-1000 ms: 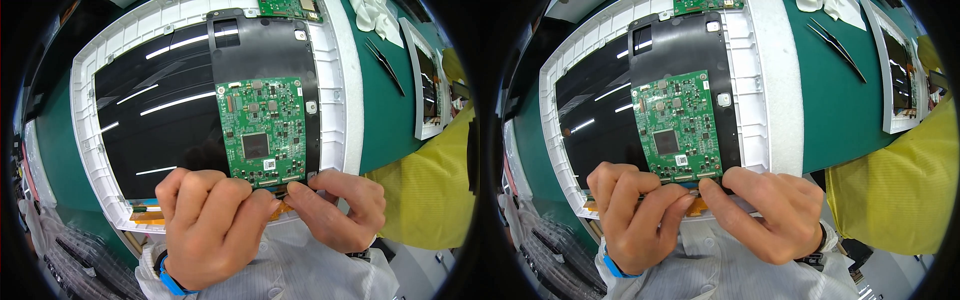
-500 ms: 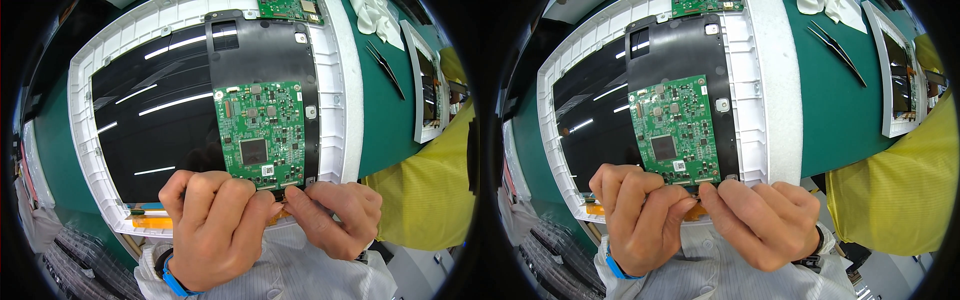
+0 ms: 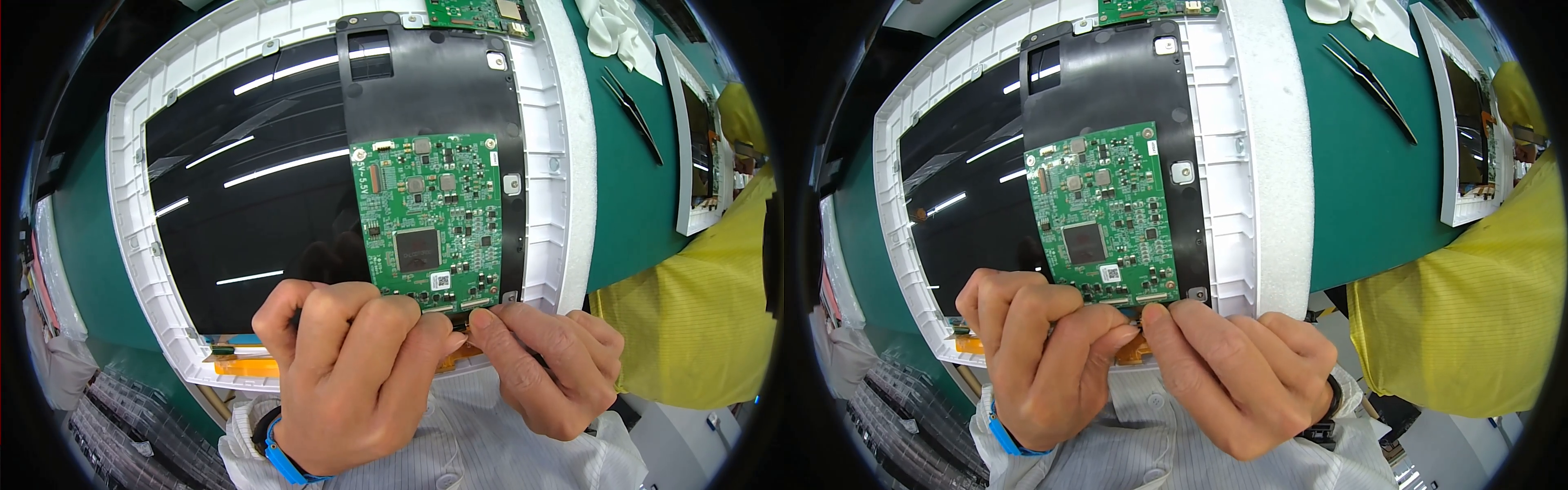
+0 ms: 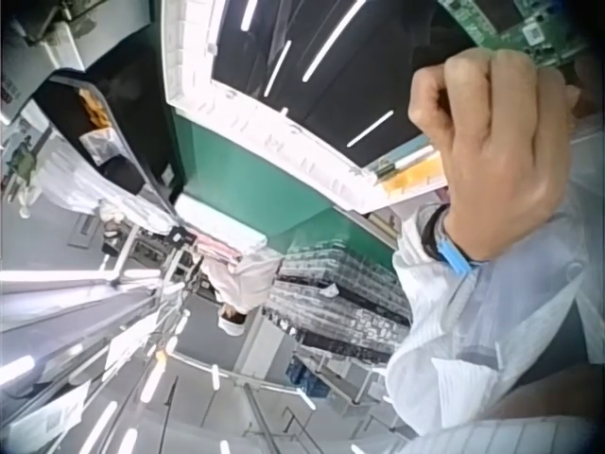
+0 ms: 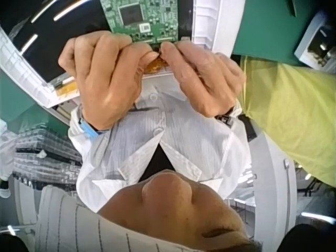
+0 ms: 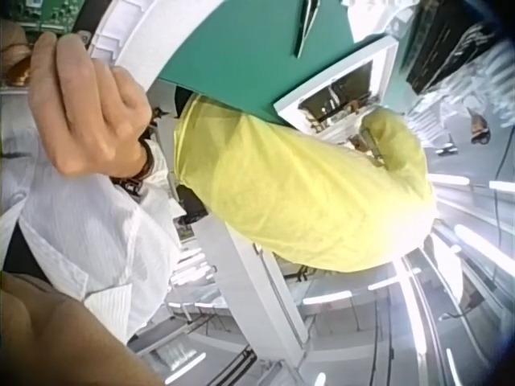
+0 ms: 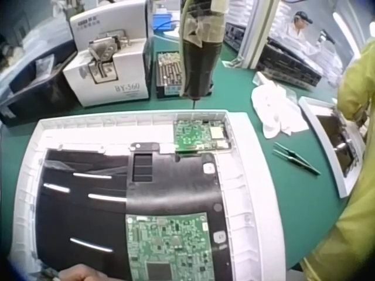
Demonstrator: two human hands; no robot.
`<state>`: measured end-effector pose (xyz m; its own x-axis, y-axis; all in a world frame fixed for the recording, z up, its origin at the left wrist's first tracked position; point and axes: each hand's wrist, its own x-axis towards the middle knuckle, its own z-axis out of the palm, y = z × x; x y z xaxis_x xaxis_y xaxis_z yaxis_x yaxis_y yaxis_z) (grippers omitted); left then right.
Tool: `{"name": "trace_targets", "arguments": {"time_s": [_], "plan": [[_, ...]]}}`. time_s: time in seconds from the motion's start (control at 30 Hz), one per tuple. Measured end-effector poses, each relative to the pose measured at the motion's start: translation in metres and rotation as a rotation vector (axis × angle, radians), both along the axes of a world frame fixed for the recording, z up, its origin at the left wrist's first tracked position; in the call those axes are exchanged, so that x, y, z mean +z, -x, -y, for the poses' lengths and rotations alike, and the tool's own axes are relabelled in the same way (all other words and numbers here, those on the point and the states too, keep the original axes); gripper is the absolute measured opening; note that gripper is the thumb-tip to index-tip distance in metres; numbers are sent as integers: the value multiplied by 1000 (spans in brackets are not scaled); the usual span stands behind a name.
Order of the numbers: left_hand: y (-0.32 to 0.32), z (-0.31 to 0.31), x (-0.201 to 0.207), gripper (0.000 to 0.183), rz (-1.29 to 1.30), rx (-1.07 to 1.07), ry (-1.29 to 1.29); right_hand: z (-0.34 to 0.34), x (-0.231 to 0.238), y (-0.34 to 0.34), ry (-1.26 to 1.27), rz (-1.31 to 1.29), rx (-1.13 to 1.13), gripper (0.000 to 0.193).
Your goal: The person connects ribbon cables to a circuit board on a screen assembly by hand and with a small tool, then presses the connectors to secure them.
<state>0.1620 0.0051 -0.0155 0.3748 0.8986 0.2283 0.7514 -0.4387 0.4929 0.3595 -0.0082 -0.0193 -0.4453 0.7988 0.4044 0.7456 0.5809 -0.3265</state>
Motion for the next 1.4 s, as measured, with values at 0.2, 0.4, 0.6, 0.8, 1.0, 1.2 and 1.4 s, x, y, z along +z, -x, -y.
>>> {"name": "trace_targets", "arguments": {"time_s": [0.2, 0.4, 0.6, 0.8, 1.0, 1.2, 1.4], "plan": [[-1, -1, -2, 21, 11, 7, -34, -1, 1, -1, 2, -20, -4, 29], [-2, -2, -2, 20, 36, 25, -23, -3, 5, -1, 34, -21, -2, 30], [-1, -2, -1, 20, 60, 10, -9, 0, 8, 1, 71, -44, -35, 34], [-1, -2, -3, 20, 63, 11, 10, 2, 3, 5, 130, -158, -89, 33], [-2, -3, 1, 23, 55, 17, 22, 0, 2, 5, 113, -214, -137, 31], [1, -5, 0, 24, 120, 6, 18, 0, 1, 3, 115, -181, -99, 31], [3, -6, 5, 25, 221, -23, 57, 1, 2, 4, 94, -161, -92, 40]]}}
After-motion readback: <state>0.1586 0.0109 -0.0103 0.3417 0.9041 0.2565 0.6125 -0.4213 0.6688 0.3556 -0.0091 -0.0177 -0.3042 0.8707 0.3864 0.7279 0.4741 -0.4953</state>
